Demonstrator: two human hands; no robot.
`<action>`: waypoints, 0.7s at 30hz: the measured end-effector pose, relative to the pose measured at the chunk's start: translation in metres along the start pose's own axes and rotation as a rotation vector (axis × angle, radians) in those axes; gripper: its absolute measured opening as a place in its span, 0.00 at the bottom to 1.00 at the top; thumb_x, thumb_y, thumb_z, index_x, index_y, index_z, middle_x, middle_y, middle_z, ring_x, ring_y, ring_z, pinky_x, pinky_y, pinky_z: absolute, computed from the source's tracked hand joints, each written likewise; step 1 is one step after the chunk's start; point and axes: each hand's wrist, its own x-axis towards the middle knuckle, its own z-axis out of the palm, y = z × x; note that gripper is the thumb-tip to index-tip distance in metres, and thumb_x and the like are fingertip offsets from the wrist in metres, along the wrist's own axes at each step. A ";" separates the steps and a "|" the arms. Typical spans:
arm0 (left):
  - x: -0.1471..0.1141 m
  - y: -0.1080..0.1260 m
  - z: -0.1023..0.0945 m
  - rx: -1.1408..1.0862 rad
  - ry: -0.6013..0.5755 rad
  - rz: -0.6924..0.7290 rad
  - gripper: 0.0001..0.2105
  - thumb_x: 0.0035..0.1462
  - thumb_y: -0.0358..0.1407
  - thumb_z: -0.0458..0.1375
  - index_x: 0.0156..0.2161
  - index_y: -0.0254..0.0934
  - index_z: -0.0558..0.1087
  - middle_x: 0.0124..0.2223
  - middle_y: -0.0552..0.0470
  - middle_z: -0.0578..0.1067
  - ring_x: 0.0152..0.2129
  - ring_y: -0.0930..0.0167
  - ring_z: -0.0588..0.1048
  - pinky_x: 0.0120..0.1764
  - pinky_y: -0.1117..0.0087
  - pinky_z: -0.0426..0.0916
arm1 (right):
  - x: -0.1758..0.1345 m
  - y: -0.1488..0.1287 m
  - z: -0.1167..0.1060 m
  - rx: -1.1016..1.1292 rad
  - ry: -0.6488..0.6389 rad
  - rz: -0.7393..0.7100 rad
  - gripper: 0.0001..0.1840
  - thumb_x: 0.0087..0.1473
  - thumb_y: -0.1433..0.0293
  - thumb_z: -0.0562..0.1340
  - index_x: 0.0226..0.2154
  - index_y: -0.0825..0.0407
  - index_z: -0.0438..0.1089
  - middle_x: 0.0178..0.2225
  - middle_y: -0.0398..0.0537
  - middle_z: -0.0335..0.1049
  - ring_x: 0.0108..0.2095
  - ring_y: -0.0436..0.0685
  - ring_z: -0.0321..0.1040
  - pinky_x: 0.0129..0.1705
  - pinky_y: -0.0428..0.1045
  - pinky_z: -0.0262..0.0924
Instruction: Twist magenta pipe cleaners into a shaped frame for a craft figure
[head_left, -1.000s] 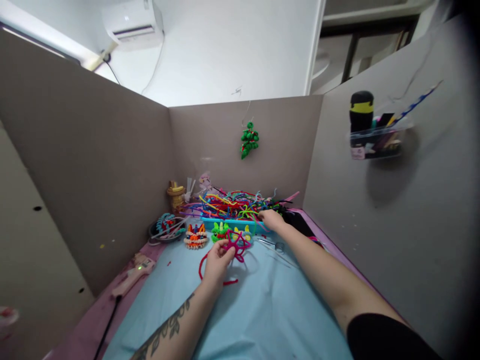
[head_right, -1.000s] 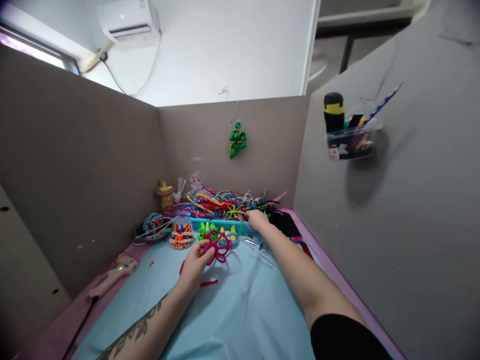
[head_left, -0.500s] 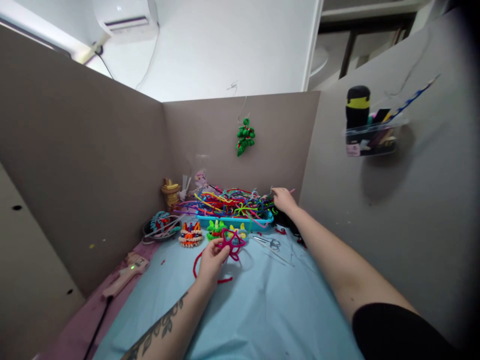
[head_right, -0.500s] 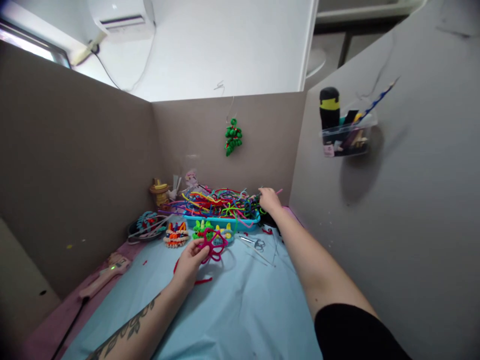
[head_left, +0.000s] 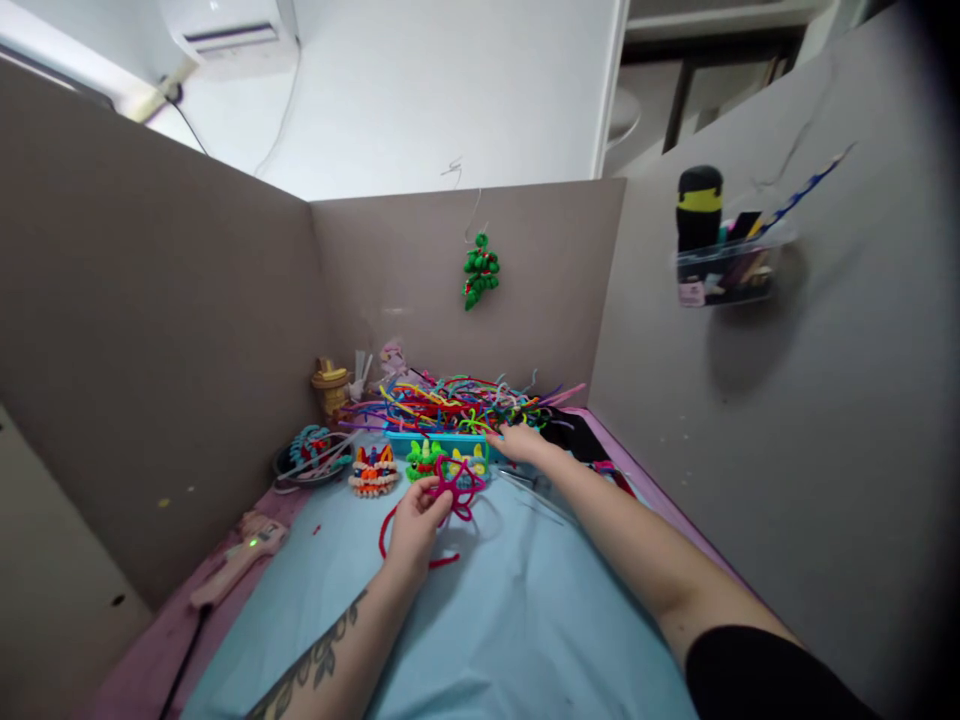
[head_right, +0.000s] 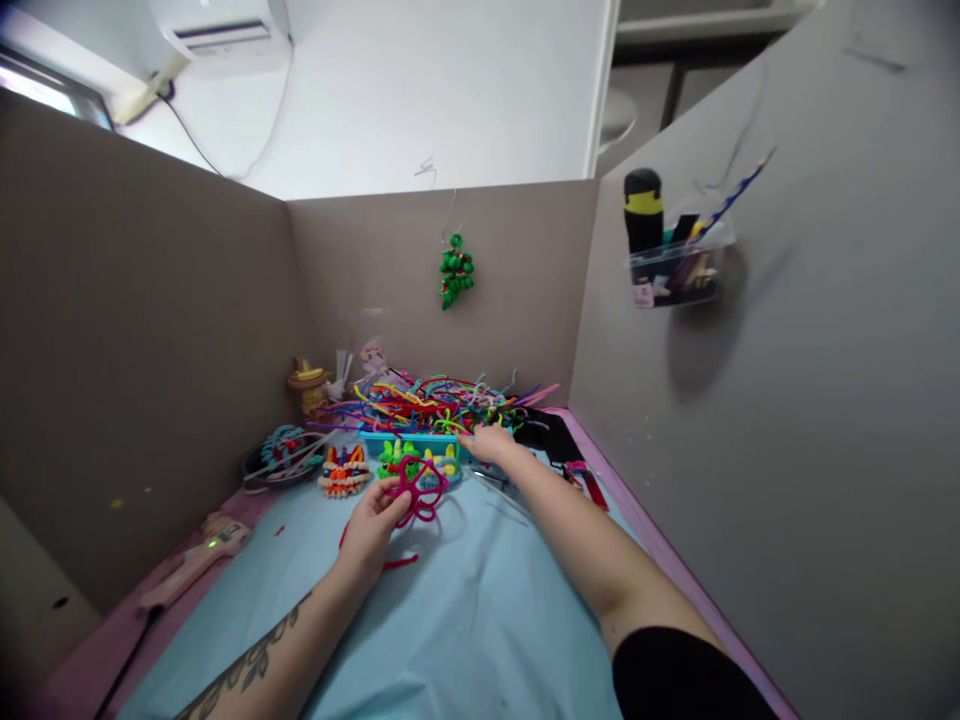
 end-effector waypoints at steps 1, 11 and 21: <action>0.000 0.000 0.000 -0.002 0.000 -0.003 0.22 0.36 0.41 0.67 0.37 0.34 0.69 0.28 0.52 0.75 0.24 0.73 0.72 0.29 0.75 0.63 | -0.004 0.000 0.000 -0.007 -0.004 -0.007 0.35 0.53 0.46 0.46 0.44 0.57 0.68 0.41 0.62 0.71 0.46 0.65 0.65 0.44 0.54 0.58; 0.003 -0.004 -0.002 -0.013 -0.003 0.001 0.22 0.37 0.41 0.66 0.38 0.33 0.68 0.26 0.53 0.74 0.22 0.74 0.71 0.27 0.76 0.61 | -0.012 -0.002 -0.014 0.054 0.140 -0.015 0.27 0.56 0.52 0.48 0.48 0.52 0.66 0.50 0.59 0.62 0.49 0.63 0.60 0.48 0.54 0.54; 0.001 -0.004 -0.001 -0.018 -0.003 0.013 0.23 0.37 0.42 0.67 0.38 0.33 0.68 0.25 0.54 0.72 0.20 0.76 0.69 0.26 0.76 0.59 | 0.000 -0.054 -0.034 0.197 0.164 -0.283 0.16 0.58 0.65 0.49 0.37 0.51 0.71 0.41 0.49 0.71 0.44 0.53 0.63 0.47 0.45 0.52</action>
